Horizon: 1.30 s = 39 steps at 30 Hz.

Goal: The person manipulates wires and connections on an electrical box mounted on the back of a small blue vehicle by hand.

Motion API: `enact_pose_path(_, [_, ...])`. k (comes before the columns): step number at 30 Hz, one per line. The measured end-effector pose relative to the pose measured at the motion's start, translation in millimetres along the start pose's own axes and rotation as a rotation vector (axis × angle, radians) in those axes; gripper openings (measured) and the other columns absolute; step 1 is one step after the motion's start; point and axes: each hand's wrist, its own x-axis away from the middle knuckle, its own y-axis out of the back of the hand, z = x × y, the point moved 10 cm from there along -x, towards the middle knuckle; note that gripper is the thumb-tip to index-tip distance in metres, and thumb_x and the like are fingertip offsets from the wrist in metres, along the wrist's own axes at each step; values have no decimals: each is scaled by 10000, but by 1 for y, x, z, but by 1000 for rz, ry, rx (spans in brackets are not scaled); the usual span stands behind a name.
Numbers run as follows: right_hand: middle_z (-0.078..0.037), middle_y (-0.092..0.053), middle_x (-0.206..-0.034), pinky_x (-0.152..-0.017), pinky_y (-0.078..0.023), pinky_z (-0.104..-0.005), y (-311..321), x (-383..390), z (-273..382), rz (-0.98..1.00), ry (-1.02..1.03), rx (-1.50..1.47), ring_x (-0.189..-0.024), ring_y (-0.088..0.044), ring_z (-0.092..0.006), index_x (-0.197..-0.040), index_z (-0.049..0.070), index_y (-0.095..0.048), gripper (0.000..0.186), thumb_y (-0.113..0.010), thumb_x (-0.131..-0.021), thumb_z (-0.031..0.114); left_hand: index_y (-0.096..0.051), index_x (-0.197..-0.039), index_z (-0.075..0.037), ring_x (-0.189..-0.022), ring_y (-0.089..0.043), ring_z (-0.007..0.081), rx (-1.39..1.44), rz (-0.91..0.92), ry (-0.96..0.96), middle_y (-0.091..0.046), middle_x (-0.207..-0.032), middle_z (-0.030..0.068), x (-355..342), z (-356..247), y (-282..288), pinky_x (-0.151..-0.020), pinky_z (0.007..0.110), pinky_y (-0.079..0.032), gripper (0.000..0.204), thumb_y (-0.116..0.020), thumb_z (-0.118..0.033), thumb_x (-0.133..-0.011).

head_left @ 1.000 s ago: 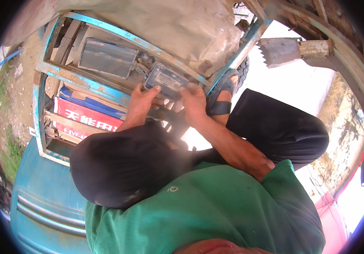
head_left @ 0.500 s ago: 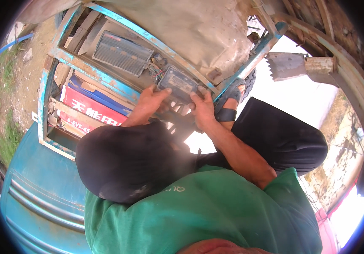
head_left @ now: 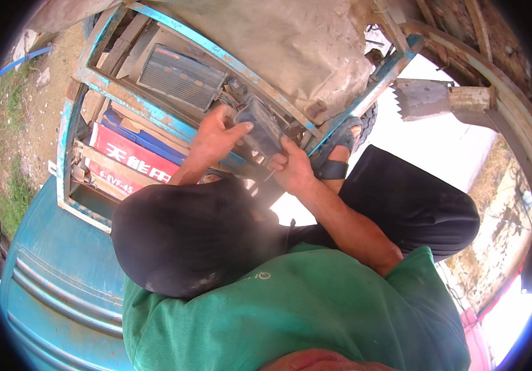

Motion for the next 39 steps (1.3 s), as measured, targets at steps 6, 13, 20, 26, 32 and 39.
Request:
enact_pose_path(6, [-44, -619, -999, -477, -302, -242, 2, -6, -7, 11, -111, -96, -589, -412, -98, -1115, 139, -521, 48, -539, -1094, 178, -595, -1063, 6, -716, -694, 160, 92, -10, 5, -698, -809, 91, 1, 6, -5, -623, 315, -536, 325, -802, -198, -916])
enact_pose_path(13, [-36, -614, -1014, -491, -317, -244, -13, 9, -3, 5, -13, -40, -586, -411, -89, -1180, 114, -538, 103, -533, -1093, 170, -619, -1112, 10, -763, -685, 151, 126, 110, 70, -720, -861, 93, -9, 10, 3, -672, 309, -545, 337, -800, -200, -920])
enact_pose_path(20, [16, -578, -1050, -574, -336, -229, -19, 18, 27, 57, 226, 281, -684, -421, -79, -1207, 92, -578, 195, -651, -1034, 144, -610, -1365, 17, -1010, -701, 260, -186, 9, -131, -693, -1170, 194, -9, -31, 5, -902, 385, -555, 574, -787, -295, -916])
enact_pose_path(26, [12, -569, -1054, -594, -343, -227, -18, 14, 27, 96, 221, 353, -703, -423, -76, -1228, 96, -558, 240, -673, -1025, 152, -609, -1390, 2, -1233, -608, 424, -519, 48, -275, -632, -1301, 267, -24, -44, -5, -1059, 459, -481, 644, -746, -391, -899])
enact_pose_path(32, [3, -583, -1081, -606, -351, -223, -18, 14, 29, 71, 288, 402, -718, -428, -67, -1255, 97, -523, 256, -652, -1036, 132, -610, -1406, -15, -1251, -618, 405, -594, 42, -230, -626, -1344, 275, -30, -38, -6, -1049, 447, -495, 666, -742, -415, -891])
enact_pose_path(39, [-66, -659, -1162, -593, -414, -232, -17, 11, 40, 20, 435, 538, -759, -540, -74, -1363, 57, -504, 362, -635, -1038, 147, -620, -1401, 12, -1083, -717, 336, -355, 159, -58, -720, -1209, 259, -44, -20, -6, -960, 388, -539, 632, -738, -368, -909])
